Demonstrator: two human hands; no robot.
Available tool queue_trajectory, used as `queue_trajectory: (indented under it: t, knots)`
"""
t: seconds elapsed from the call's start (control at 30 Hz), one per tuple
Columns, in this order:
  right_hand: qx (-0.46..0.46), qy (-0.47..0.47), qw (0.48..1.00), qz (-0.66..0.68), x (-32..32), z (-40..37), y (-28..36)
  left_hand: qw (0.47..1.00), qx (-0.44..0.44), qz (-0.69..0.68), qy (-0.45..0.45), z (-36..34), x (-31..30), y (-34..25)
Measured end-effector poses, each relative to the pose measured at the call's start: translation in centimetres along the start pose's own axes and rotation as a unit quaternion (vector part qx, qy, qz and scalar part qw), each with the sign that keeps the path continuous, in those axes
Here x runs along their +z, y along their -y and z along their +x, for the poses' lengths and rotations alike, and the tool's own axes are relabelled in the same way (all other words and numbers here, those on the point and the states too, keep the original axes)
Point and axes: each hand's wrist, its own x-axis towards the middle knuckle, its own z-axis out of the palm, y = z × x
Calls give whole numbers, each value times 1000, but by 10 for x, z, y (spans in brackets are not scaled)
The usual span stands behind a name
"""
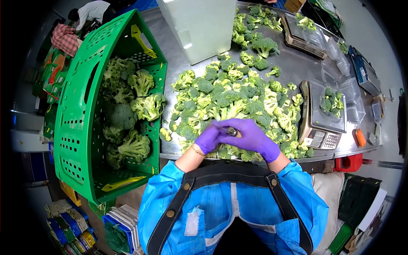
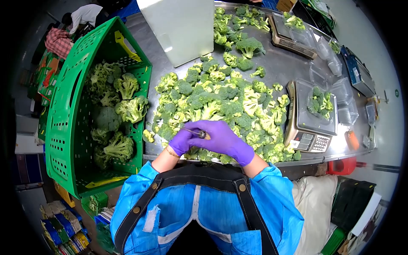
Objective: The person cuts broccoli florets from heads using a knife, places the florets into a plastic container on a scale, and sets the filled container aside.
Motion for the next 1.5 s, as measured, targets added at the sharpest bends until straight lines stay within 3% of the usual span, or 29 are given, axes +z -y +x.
queue_trajectory:
  t: [0.03, 0.07, 0.13, 0.23, 0.33, 0.47, 0.6, 0.67, 0.83, 0.93, 1.0, 1.07, 1.13, 1.23, 1.4, 1.5]
  knots:
    - [53, 82, 995, -5, -6, -4, -2, 950, -199, -238, -29, 3, -8, -3]
    - [53, 85, 995, -4, -12, -10, -8, 803, -380, -455, -57, 1, -14, -4]
    - [157, 75, 975, -139, -24, -27, -30, 809, -367, -454, -65, -7, -20, 14]
    - [126, 33, 978, -161, -32, -59, -51, 824, -393, -402, -66, 4, -22, -19]
    - [170, 32, 957, -235, -38, -74, -56, 832, -409, -372, -51, 5, -17, -7]
    - [110, 5, 950, -294, -29, -70, -57, 849, -391, -353, -39, 7, -18, -14]
    - [105, -2, 923, -369, -18, -67, -51, 843, -403, -350, -62, 6, -18, -17]
    - [146, 35, 901, -407, -18, -66, -37, 858, -410, -305, -42, 4, -14, -7]
    - [106, 12, 929, -355, -3, -68, -89, 847, -409, -337, -45, 4, -17, -2]
    - [79, 6, 933, -350, -8, -57, -72, 845, -386, -366, -61, 2, -16, 1]
    - [122, 46, 901, -414, -12, -52, -41, 843, -400, -356, -47, 0, -20, 1]
    - [138, 67, 897, -414, -11, -52, -56, 842, -413, -341, -61, 0, -16, 4]
    - [58, 1, 935, -351, -5, -56, -91, 842, -421, -329, -75, 4, -16, -12]
    - [51, -2, 937, -346, -5, -58, -106, 870, -401, -285, -36, 3, -13, -7]
    - [94, 31, 911, -401, -6, -52, -81, 875, -417, -235, -75, 4, 1, -18]
    - [85, 28, 935, -344, -10, -63, -90, 883, -387, -262, -53, 3, 0, -19]
